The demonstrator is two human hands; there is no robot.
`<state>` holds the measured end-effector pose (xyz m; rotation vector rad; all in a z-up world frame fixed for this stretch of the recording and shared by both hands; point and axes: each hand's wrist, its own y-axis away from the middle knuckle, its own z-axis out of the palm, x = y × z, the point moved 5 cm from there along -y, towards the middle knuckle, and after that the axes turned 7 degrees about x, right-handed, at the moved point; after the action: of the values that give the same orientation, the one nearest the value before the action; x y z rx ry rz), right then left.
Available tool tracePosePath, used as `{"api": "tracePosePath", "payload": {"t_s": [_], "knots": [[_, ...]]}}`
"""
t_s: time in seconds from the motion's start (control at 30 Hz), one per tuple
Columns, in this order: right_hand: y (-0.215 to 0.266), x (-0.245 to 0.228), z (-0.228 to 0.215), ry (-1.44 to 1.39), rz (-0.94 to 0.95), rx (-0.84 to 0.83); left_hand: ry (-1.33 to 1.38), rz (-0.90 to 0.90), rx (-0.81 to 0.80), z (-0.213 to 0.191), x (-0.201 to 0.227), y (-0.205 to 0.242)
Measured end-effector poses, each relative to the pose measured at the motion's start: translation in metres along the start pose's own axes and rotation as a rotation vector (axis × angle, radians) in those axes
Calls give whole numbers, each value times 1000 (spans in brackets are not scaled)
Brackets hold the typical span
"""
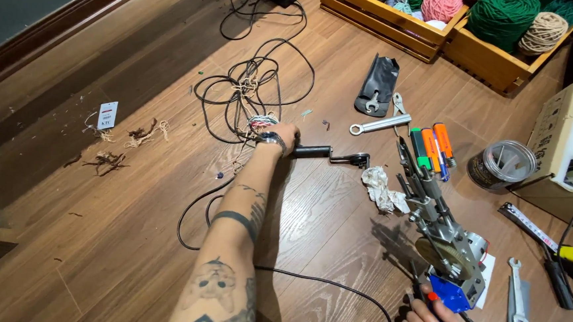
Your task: Reassembling a tufting gun by attaching metal components, screws, and connecting wires while sitting on the floor.
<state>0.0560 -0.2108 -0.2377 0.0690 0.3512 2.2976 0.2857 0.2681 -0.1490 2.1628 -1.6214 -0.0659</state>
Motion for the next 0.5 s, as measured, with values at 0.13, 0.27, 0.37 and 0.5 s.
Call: {"api": "tracePosePath", "payload": {"t_s": [0.13, 0.27, 0.37, 0.5], "knots": [[-11, 5, 4, 83, -40, 147, 141, 4, 50, -40, -10, 20], [-50, 32, 79, 123, -53, 26, 440, 185, 327, -72, -43, 24], [-89, 58, 125, 96, -2, -33, 702, 130, 393, -105, -58, 66], [-146, 96, 199, -16, 72, -68, 905, 274, 611, -119, -80, 95]]}}
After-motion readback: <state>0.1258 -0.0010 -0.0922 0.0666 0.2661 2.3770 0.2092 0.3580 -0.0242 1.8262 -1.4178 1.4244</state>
